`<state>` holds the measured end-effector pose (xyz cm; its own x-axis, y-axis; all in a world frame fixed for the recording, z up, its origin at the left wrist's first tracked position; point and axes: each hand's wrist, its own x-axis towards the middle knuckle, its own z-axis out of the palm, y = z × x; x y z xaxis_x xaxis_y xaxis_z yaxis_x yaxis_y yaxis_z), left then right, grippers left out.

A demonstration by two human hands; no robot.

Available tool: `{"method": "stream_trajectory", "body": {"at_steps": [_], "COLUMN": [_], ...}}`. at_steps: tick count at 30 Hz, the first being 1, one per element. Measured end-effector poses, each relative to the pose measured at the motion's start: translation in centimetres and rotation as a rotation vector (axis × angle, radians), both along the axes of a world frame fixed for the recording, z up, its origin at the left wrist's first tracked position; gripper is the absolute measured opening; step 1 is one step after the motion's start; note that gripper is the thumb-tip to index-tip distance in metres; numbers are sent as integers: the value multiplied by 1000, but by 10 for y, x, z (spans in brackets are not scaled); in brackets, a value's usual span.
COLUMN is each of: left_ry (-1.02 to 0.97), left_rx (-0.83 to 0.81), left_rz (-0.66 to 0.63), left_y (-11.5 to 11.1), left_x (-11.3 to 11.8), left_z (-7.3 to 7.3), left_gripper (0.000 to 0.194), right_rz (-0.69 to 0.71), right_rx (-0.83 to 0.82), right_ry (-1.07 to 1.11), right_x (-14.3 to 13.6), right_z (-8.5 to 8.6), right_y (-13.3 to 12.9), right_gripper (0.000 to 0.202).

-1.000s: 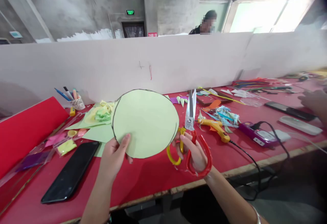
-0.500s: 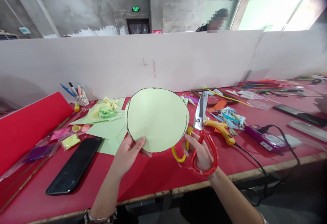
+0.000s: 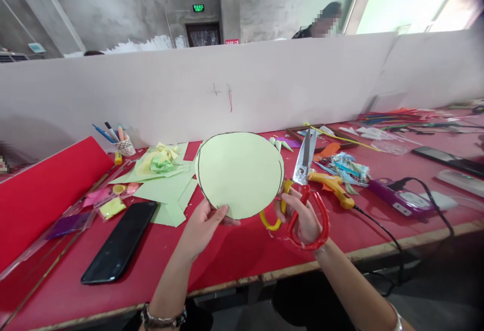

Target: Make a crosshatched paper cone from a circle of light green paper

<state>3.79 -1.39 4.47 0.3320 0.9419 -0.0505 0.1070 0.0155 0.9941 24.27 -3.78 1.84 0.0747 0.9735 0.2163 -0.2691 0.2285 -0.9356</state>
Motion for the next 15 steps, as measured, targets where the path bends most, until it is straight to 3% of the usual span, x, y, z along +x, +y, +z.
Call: {"method": "stream_trajectory", "body": {"at_steps": [11, 15], "left_ry": [20, 154], "left_rx": [-50, 2], "left_rz": [-68, 46], "left_y": [-5, -5], "left_x": [14, 8], "left_z": [-2, 0], "left_gripper": [39, 40], "right_rz": [25, 5], "right_rx": [-89, -101], "right_ry": [-68, -57], "right_x": [-14, -12], "right_z": [-6, -6], "right_y": [1, 1], "right_gripper": [20, 23]}}
